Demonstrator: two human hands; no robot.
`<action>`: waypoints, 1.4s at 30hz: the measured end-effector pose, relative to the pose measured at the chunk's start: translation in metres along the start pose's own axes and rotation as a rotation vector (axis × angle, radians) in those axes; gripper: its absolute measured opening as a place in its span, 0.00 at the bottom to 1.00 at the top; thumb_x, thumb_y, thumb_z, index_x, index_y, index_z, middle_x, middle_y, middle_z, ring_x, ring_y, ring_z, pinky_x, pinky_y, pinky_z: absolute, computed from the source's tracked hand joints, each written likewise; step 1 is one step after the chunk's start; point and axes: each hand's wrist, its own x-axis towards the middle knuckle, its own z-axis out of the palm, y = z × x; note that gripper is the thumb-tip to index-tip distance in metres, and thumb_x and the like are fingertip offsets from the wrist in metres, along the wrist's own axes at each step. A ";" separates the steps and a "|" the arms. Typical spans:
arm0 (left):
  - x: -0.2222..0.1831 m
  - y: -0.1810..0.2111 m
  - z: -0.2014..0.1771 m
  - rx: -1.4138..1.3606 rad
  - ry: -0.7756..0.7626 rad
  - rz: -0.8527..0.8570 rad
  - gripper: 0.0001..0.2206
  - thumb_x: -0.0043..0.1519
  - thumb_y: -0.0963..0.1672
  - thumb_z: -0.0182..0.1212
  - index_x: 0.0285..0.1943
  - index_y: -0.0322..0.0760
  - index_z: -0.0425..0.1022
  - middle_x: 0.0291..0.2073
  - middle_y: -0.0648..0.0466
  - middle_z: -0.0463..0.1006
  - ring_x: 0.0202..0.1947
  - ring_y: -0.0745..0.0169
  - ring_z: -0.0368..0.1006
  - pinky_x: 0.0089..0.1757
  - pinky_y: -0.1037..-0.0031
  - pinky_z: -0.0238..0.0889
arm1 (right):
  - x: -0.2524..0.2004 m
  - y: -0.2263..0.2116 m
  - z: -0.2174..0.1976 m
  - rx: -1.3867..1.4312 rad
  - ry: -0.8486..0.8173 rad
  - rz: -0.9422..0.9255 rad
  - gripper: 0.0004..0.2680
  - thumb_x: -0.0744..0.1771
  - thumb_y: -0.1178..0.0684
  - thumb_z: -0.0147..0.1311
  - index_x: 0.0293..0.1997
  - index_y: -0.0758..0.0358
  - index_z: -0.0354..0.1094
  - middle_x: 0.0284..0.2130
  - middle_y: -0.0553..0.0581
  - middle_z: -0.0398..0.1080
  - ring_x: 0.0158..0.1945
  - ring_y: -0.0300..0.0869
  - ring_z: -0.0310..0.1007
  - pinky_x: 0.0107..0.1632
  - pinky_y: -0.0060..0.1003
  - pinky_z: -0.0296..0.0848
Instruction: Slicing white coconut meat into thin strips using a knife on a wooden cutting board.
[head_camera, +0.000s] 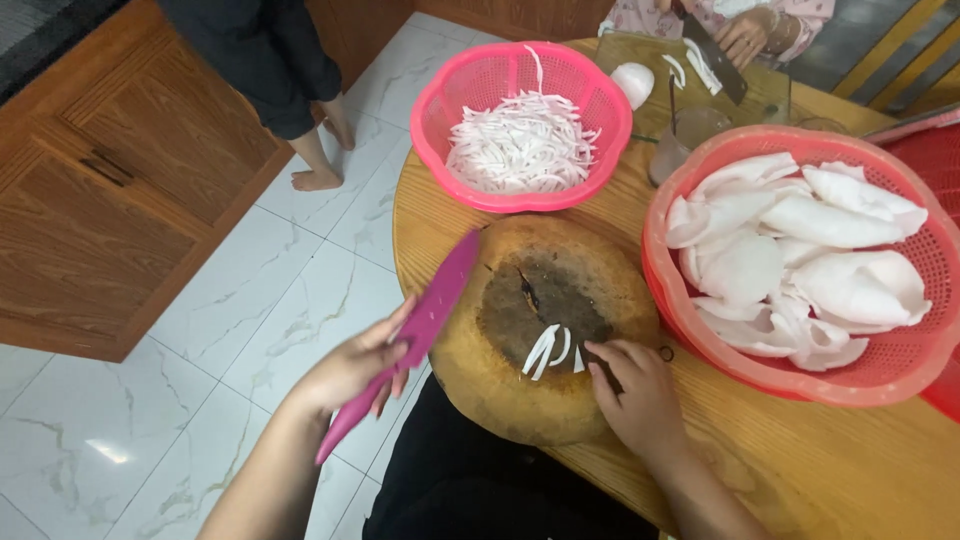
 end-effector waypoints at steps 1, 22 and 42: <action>-0.008 -0.001 0.003 0.000 -0.008 -0.007 0.32 0.66 0.38 0.44 0.76 0.68 0.43 0.80 0.58 0.32 0.24 0.66 0.75 0.18 0.76 0.74 | 0.002 -0.004 -0.002 0.000 -0.002 0.010 0.10 0.66 0.52 0.53 0.51 0.56 0.76 0.43 0.54 0.76 0.47 0.48 0.74 0.50 0.45 0.69; -0.002 -0.025 0.041 0.099 -0.449 -0.302 0.31 0.72 0.40 0.41 0.81 0.71 0.41 0.22 0.49 0.74 0.14 0.63 0.71 0.26 0.78 0.69 | 0.033 -0.034 0.008 0.244 -0.299 0.384 0.11 0.65 0.54 0.55 0.53 0.54 0.74 0.44 0.52 0.76 0.48 0.39 0.76 0.56 0.36 0.71; 0.137 0.072 -0.054 -0.060 0.044 0.077 0.33 0.62 0.40 0.49 0.79 0.47 0.47 0.19 0.37 0.75 0.10 0.52 0.74 0.13 0.64 0.71 | 0.238 -0.048 0.017 -0.411 -0.020 -0.387 0.30 0.64 0.68 0.47 0.75 0.42 0.55 0.73 0.63 0.46 0.75 0.64 0.42 0.70 0.58 0.54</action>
